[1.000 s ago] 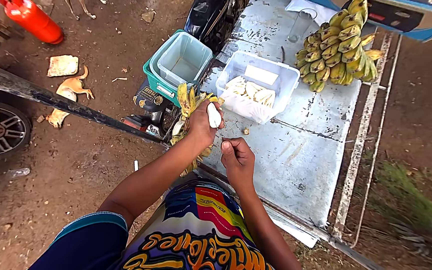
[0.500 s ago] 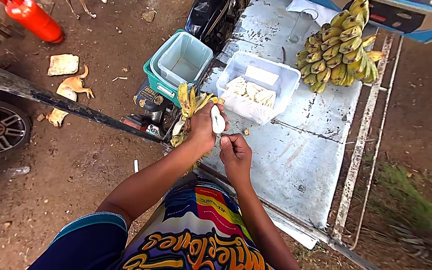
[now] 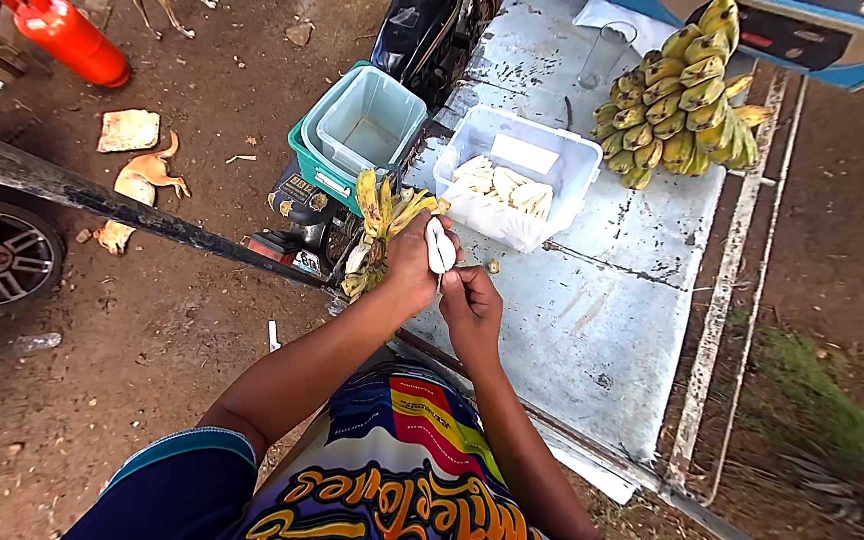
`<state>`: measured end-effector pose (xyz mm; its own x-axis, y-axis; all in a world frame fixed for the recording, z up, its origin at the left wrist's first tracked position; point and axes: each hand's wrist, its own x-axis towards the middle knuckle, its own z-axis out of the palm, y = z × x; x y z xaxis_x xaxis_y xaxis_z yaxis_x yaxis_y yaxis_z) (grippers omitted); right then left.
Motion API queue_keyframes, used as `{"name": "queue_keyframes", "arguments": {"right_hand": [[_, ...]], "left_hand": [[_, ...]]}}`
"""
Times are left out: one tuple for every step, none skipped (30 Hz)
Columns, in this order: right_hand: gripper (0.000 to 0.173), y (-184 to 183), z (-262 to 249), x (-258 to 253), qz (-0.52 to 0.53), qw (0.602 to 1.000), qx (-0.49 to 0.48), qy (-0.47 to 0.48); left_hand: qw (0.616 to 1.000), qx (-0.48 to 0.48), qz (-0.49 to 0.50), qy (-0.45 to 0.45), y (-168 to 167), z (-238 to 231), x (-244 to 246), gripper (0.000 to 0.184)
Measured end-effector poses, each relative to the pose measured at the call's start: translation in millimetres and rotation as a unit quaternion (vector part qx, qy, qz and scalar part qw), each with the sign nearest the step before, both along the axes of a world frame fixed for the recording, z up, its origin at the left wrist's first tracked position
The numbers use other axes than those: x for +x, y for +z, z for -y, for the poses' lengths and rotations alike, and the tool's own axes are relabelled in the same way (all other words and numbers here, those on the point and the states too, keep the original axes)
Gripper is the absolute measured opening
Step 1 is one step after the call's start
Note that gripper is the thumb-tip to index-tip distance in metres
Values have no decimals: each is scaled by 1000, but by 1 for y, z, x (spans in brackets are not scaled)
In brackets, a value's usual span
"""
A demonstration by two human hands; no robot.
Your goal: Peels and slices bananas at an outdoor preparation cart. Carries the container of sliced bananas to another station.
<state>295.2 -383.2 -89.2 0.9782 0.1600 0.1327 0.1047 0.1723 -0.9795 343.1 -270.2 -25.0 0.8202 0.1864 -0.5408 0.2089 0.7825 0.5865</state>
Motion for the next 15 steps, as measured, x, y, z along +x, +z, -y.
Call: {"name": "queue_keyframes", "arguments": {"right_hand": [[12, 4, 3, -4, 34, 999, 17, 8], [17, 9, 4, -7, 56, 998, 30, 10], [26, 13, 5, -8, 56, 998, 28, 14], [38, 16, 7, -7, 32, 999, 12, 24], [48, 19, 7, -4, -8, 999, -4, 33], [52, 22, 8, 0, -49, 998, -13, 37], [45, 24, 7, 5, -75, 997, -25, 25], [35, 26, 6, 10, -73, 996, -48, -3], [28, 27, 6, 13, -43, 994, -89, -40], [25, 27, 8, 17, 11, 986, -149, -80], [26, 25, 11, 19, 75, 967, -214, -113], [30, 24, 15, 21, 138, 944, -271, -131], [33, 25, 19, 22, 183, 927, -301, -130], [35, 26, 21, 22, 201, 925, -303, -112], [41, 27, 22, 20, 191, 937, -282, -83]], "left_hand": [[1000, 24, 14, 4, -2, -3, 2, 46], [997, 64, 38, 12, -4, -5, 4, 47], [991, 106, 74, 15, -6, -7, 5, 48], [982, 145, 119, 13, -9, -8, 5, 48], [970, 174, 170, 3, -13, -8, 6, 48], [957, 191, 218, -14, -16, -7, 5, 44], [945, 197, 257, -35, -19, -7, 5, 40], [937, 194, 285, -63, -22, -7, 4, 35], [930, 189, 300, -98, -24, -9, 3, 33], [927, 184, 299, -132, -24, -11, 1, 36], [931, 181, 271, -166, -22, -14, -3, 45], [942, 171, 217, -192, -16, -15, -9, 53], [956, 144, 160, -198, -10, -13, -12, 55], [971, 113, 103, -184, -4, -11, -13, 52], [983, 83, 47, -157, 1, -8, -12, 47]]}}
